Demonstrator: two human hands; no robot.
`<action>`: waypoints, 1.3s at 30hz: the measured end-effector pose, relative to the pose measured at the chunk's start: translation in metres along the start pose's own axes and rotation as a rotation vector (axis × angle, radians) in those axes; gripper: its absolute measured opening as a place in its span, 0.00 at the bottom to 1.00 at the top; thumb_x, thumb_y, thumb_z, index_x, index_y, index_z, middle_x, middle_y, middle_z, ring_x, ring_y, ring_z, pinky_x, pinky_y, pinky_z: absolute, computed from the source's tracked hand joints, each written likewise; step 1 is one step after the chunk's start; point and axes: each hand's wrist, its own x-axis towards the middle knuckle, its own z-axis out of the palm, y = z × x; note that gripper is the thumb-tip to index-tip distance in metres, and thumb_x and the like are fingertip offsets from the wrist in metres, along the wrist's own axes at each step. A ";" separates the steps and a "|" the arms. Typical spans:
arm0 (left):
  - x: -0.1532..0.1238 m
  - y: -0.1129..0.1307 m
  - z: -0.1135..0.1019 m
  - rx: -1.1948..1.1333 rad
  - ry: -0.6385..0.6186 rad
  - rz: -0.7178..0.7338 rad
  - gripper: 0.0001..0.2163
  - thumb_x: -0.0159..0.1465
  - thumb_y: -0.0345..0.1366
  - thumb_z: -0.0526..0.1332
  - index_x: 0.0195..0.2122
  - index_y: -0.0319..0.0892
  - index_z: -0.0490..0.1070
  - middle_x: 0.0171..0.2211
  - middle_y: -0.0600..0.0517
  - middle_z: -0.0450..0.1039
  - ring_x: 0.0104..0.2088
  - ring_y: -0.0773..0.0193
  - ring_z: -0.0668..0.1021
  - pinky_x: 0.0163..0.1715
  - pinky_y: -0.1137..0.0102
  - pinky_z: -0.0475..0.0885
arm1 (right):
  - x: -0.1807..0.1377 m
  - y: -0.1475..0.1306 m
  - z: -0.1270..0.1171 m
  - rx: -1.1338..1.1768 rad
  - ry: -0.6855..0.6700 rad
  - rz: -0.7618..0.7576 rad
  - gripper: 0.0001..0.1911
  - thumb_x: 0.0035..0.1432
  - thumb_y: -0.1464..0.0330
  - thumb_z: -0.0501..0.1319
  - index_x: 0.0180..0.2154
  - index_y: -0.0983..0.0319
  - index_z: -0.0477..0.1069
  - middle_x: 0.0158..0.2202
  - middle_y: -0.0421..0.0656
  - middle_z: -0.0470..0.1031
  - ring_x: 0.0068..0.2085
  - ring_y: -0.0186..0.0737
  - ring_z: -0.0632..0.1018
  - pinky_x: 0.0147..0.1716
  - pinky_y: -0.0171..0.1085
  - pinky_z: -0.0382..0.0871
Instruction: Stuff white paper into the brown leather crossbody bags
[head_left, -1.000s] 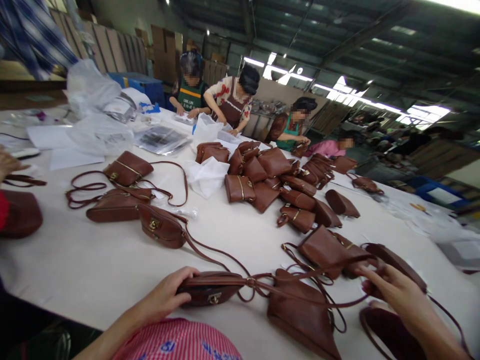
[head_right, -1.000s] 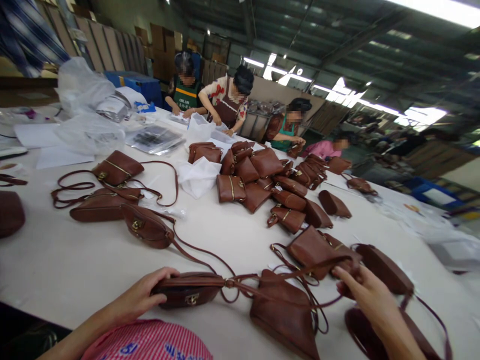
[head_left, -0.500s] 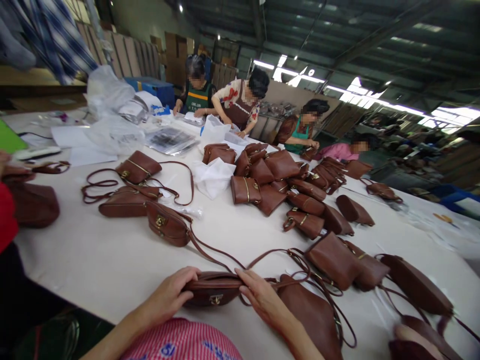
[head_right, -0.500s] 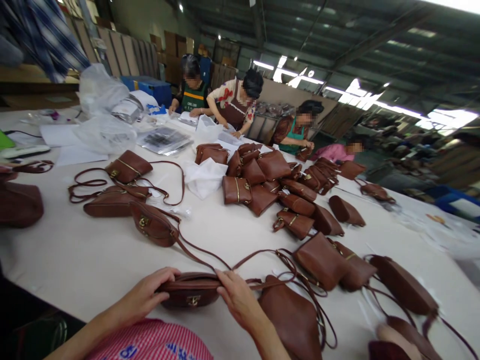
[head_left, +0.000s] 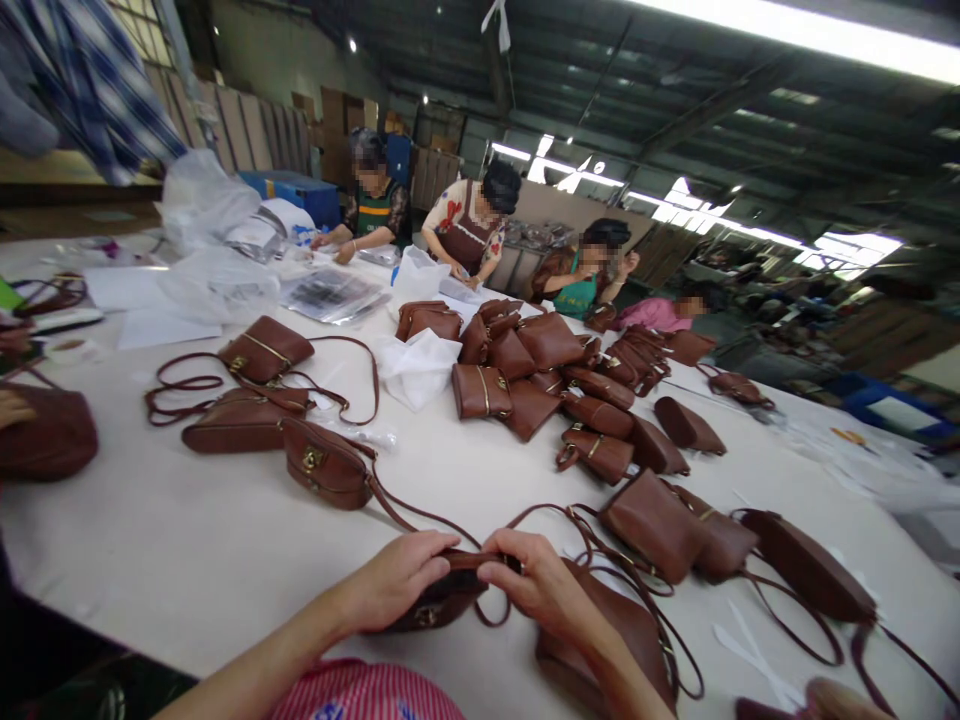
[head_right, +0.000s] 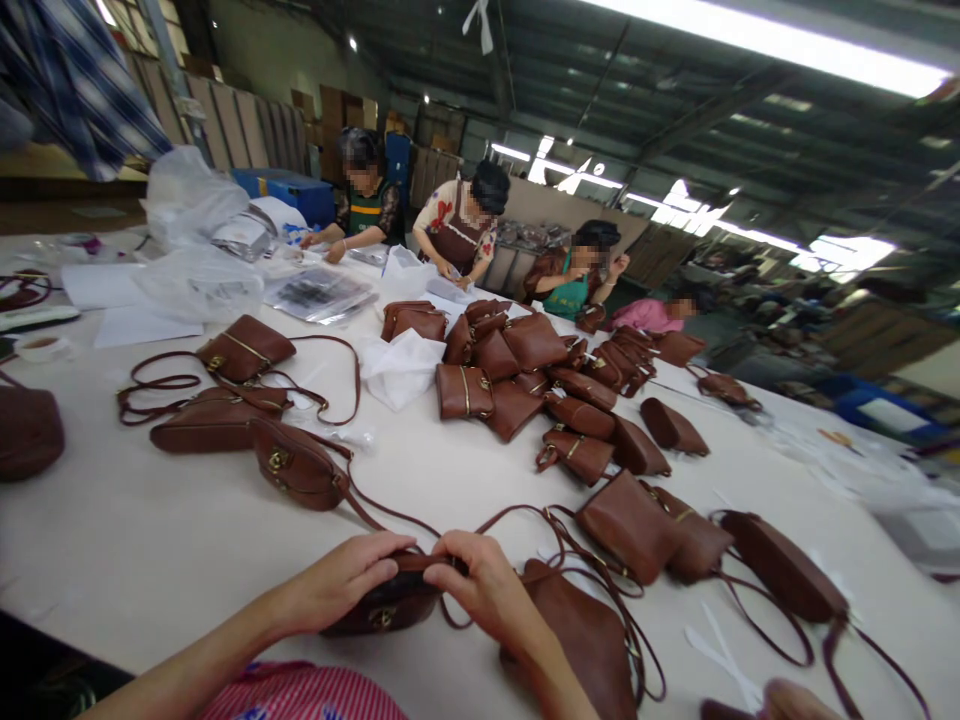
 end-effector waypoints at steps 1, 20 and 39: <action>0.005 0.002 0.000 -0.041 -0.028 -0.011 0.12 0.65 0.37 0.52 0.44 0.43 0.73 0.40 0.50 0.76 0.40 0.59 0.74 0.44 0.69 0.67 | -0.001 -0.001 0.001 0.042 0.008 0.006 0.05 0.56 0.69 0.61 0.27 0.60 0.73 0.24 0.36 0.69 0.28 0.35 0.68 0.28 0.32 0.57; -0.008 -0.019 -0.020 -0.547 -0.304 -0.320 0.11 0.56 0.45 0.61 0.31 0.41 0.69 0.21 0.56 0.72 0.21 0.68 0.70 0.24 0.74 0.62 | -0.015 0.029 -0.043 0.696 0.032 0.189 0.20 0.50 0.51 0.68 0.30 0.62 0.73 0.21 0.35 0.62 0.23 0.30 0.60 0.22 0.30 0.54; -0.003 -0.032 -0.003 -0.735 -0.020 -0.252 0.16 0.56 0.48 0.64 0.32 0.38 0.71 0.22 0.56 0.69 0.21 0.71 0.67 0.24 0.75 0.61 | 0.034 0.021 0.055 1.014 0.225 0.101 0.18 0.55 0.52 0.65 0.38 0.60 0.73 0.28 0.38 0.69 0.29 0.34 0.69 0.32 0.34 0.64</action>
